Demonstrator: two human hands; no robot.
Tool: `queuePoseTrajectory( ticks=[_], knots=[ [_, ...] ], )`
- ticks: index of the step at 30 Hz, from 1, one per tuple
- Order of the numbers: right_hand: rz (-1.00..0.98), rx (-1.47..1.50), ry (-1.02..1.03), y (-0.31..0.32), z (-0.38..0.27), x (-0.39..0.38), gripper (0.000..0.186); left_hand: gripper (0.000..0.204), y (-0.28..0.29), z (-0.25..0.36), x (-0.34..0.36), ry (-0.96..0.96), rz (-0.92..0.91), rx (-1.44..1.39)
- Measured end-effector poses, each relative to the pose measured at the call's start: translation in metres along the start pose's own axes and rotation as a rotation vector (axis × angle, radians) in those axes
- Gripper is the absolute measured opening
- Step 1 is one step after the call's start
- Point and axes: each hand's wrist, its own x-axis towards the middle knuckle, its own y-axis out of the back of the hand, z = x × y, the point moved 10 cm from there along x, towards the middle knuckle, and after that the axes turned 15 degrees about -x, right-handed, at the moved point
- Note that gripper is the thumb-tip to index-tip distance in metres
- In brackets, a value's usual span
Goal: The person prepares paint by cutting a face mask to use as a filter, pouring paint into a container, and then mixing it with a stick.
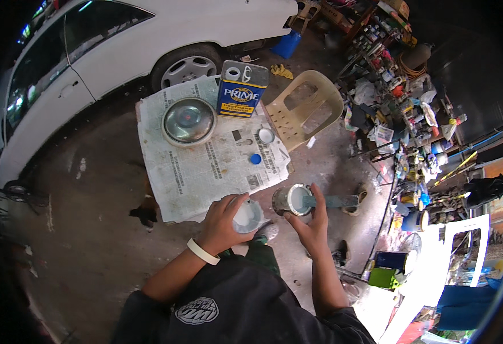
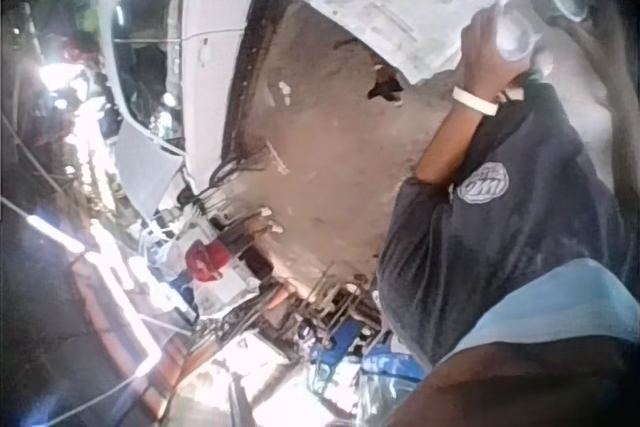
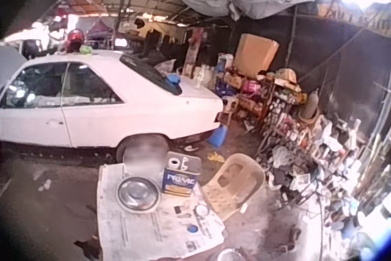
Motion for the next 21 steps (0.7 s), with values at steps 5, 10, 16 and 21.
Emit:
queuePoseTrajectory(
  ticks=[5,10,16,21],
  knots=[
    [-0.033,-0.066,0.09,-0.077,0.027,0.023,0.098,0.091,0.032,-0.016,-0.023,0.074,0.057,0.102],
    [-0.032,-0.042,0.103,-0.168,0.068,0.04,0.097,0.093,0.054,-0.023,-0.047,0.151,0.101,0.104],
    [-0.107,-0.081,0.02,-0.259,0.11,0.055,0.093,0.097,0.063,-0.016,-0.066,0.099,0.088,0.205],
    [-0.077,-0.083,0.043,-0.286,0.122,0.066,0.092,0.095,0.058,-0.017,-0.065,0.096,0.066,0.204]
  ],
)
